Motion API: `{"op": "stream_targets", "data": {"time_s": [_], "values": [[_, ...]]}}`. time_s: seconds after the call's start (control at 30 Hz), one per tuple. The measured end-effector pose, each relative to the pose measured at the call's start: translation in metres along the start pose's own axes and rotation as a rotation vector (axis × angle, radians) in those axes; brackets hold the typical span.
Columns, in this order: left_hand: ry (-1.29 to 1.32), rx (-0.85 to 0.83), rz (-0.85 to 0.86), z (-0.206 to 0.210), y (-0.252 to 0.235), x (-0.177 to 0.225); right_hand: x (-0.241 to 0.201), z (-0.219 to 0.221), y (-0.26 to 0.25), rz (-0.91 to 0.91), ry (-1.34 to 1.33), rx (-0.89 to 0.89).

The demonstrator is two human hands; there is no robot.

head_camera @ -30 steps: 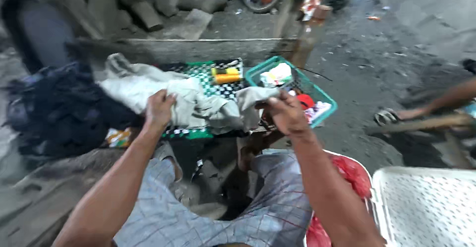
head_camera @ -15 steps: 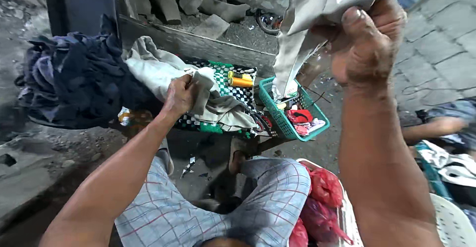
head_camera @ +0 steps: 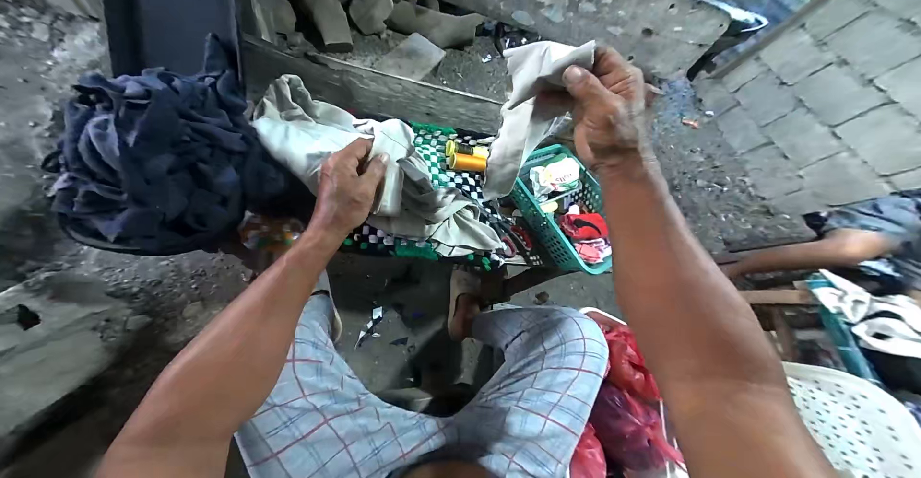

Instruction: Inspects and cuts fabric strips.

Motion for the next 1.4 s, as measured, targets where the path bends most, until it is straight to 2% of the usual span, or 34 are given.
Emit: {"op": "stream_targets", "data": {"time_s": [0.07,0.13,0.23,0.3,0.47,0.53,0.63,0.67,0.77,0.87,1.0,1.1,1.23,1.3,1.4], "values": [[-0.032,-0.012,-0.004,0.003,-0.001,0.001,0.02,0.002,0.012,0.102,-0.038,0.035],[-0.057,-0.025,0.001,0.006,-0.002,0.003,0.047,0.003,0.035,0.277,-0.041,0.053],[-0.067,-0.038,0.011,0.01,-0.002,0.003,0.093,0.002,0.08,0.637,0.202,-0.049],[-0.078,-0.044,0.003,0.011,-0.002,0.003,0.11,0.001,0.1,0.778,0.294,-0.106],[-0.1,-0.051,-0.013,0.014,-0.004,0.002,0.11,-0.01,0.094,0.654,0.354,0.027],[-0.106,-0.055,-0.016,0.016,-0.005,0.001,0.112,-0.011,0.09,0.623,0.539,-0.129],[-0.111,-0.058,-0.018,0.017,-0.004,0.0,0.124,-0.008,0.098,0.578,0.873,-0.484],[-0.112,-0.06,-0.017,0.017,-0.004,0.0,0.123,-0.008,0.102,0.543,0.928,-0.513],[-0.099,-0.059,-0.007,0.015,-0.004,-0.002,0.097,-0.006,0.111,0.385,0.972,-0.451],[-0.093,-0.065,-0.013,0.012,-0.004,-0.005,0.068,0.004,0.151,0.264,1.015,-0.491],[-0.093,-0.072,-0.023,0.012,-0.005,-0.003,0.08,0.023,0.213,0.423,1.12,-0.679],[-0.035,-0.134,0.021,0.018,-0.002,0.002,0.08,0.027,0.225,0.43,1.172,-0.618],[0.158,-0.313,0.114,0.032,0.004,0.007,0.088,0.024,0.229,0.56,1.178,-0.622],[0.165,-0.372,0.018,0.04,0.005,-0.005,0.092,0.022,0.231,0.589,1.179,-0.644],[-0.048,-0.473,-0.198,0.048,0.004,-0.033,0.09,0.016,0.232,0.594,1.141,-0.669]]}}
Point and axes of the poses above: each hand's wrist, its own y-axis away from the middle knuckle, its own z-axis out of the palm, x = y × z, the point moved 5 cm from there along -y, towards the middle knuckle, and after that the axes turned 11 degrees about -z, right-handed, at the moved point
